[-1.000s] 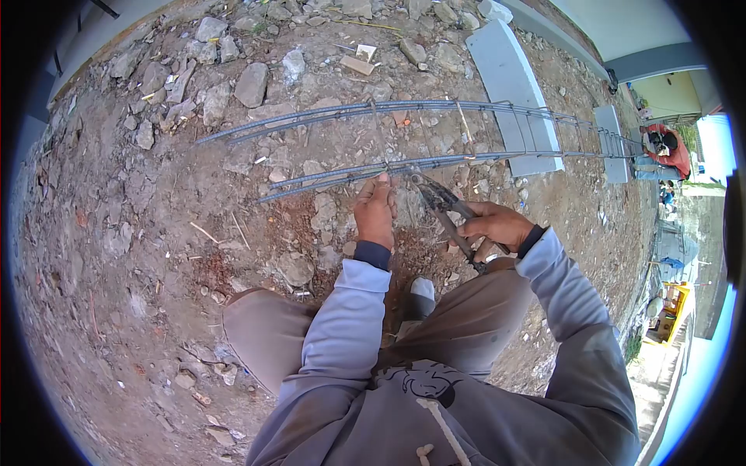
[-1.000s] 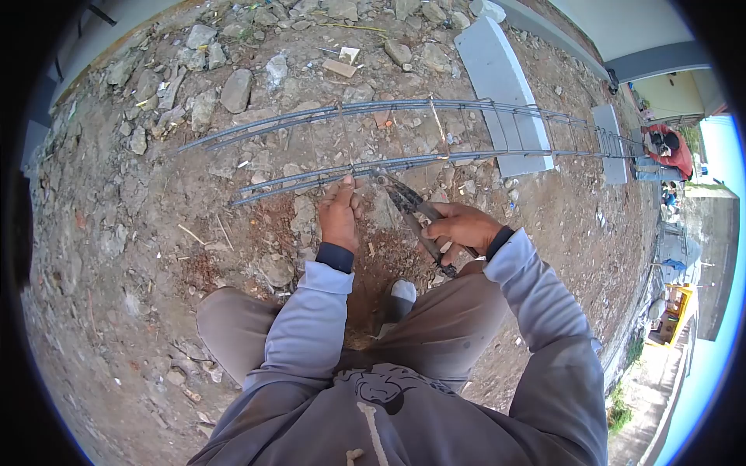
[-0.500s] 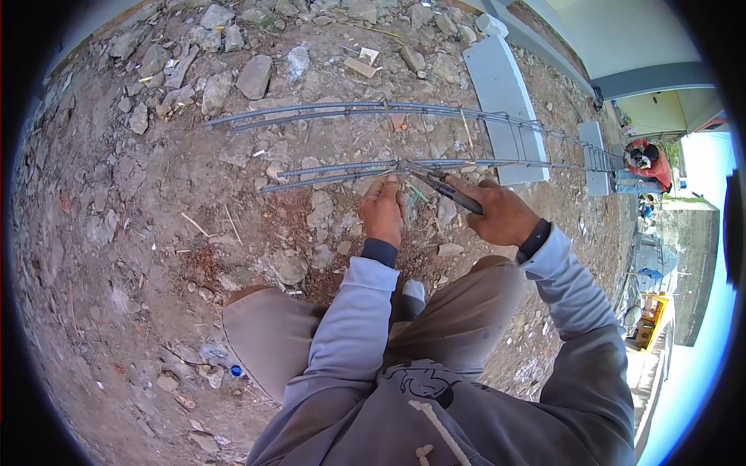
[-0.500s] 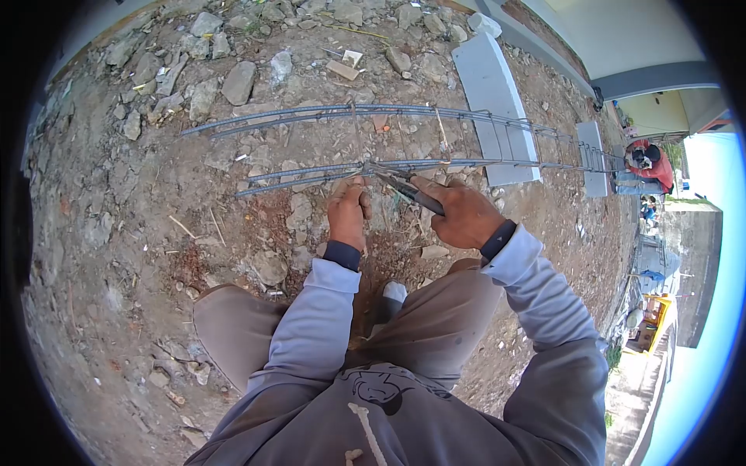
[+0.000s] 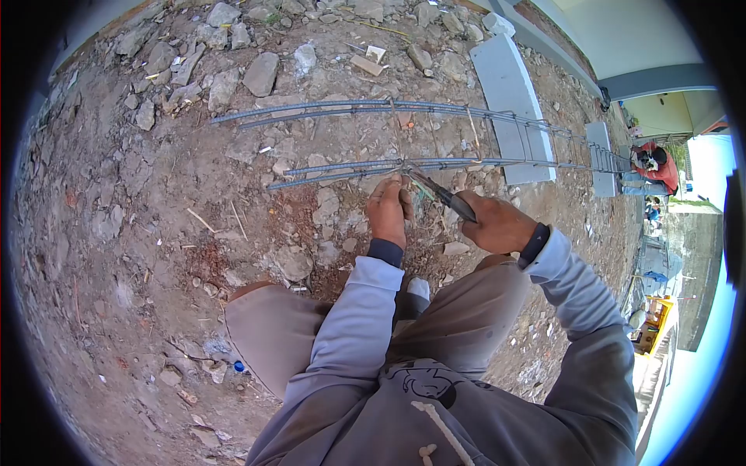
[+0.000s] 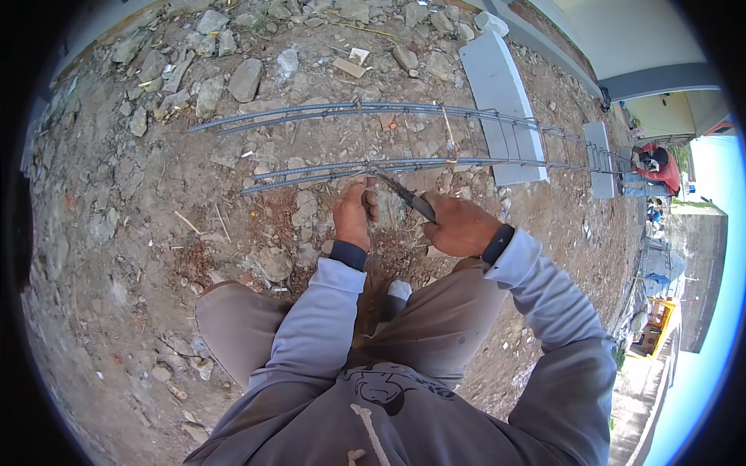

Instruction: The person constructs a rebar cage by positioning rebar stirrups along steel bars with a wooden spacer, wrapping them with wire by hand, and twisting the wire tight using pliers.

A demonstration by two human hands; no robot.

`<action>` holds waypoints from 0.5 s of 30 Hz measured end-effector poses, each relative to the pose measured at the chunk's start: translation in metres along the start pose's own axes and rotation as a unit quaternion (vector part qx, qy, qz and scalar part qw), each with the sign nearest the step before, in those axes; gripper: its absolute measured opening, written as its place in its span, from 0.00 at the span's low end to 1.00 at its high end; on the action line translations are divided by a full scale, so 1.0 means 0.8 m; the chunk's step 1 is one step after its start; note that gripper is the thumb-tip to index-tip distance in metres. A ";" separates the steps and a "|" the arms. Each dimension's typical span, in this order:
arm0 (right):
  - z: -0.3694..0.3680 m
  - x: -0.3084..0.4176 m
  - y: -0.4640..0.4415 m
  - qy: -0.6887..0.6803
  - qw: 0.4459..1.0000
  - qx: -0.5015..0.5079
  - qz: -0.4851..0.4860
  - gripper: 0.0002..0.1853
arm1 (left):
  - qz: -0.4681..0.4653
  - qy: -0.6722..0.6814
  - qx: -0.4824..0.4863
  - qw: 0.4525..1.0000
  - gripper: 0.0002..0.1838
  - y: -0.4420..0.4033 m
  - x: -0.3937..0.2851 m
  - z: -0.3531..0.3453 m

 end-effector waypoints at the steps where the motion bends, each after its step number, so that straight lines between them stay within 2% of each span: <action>1: -0.009 -0.004 -0.001 -0.062 0.997 0.031 -0.025 0.17 | 0.022 0.003 -0.003 1.000 0.19 0.001 0.005 0.000; 3: -0.027 -0.009 -0.003 -0.183 0.976 0.095 -0.073 0.17 | 0.061 0.104 0.006 0.993 0.23 0.003 0.013 -0.017; 4: -0.042 -0.028 -0.001 -0.341 0.929 0.094 -0.111 0.16 | 0.080 0.154 0.011 0.985 0.24 0.006 0.016 -0.029; 5: -0.060 -0.039 0.004 -0.451 0.878 0.104 -0.124 0.17 | 0.078 0.198 0.079 0.974 0.24 0.012 0.014 -0.054; 7: -0.088 -0.049 0.009 -0.645 0.742 0.120 -0.139 0.18 | 0.068 0.285 0.214 0.932 0.25 0.029 -0.004 -0.103; 8: -0.093 -0.055 0.010 -0.664 0.725 0.104 -0.148 0.25 | 0.078 0.283 0.209 0.933 0.22 0.029 -0.006 -0.107; 10: -0.099 -0.080 -0.002 -0.539 0.814 0.142 -0.161 0.29 | 0.109 0.277 0.196 0.934 0.16 0.039 -0.005 -0.117; 11: -0.098 -0.090 -0.008 -0.473 0.851 0.159 -0.165 0.31 | 0.091 0.277 0.220 0.931 0.16 0.033 0.006 -0.119; 12: -0.084 -0.097 -0.014 -0.358 0.907 0.142 -0.170 0.39 | 0.071 0.277 0.243 0.927 0.15 0.018 0.025 -0.118; 13: -0.062 -0.094 -0.024 -0.299 0.948 0.057 -0.095 0.40 | 0.047 0.278 0.266 0.922 0.14 0.015 0.019 -0.121; 15: -0.034 -0.076 -0.013 -0.169 0.977 -0.113 0.058 0.44 | 0.044 0.240 0.190 0.951 0.12 0.006 0.033 -0.116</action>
Point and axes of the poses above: each hand's wrist, its own y-axis away from the middle knuckle, its own z-axis out of the back of the hand, x = y × z, the point moved 10 cm from there along -y, towards the middle knuckle, and after that the axes turned 13 degrees about -y, right-handed, at the moved point
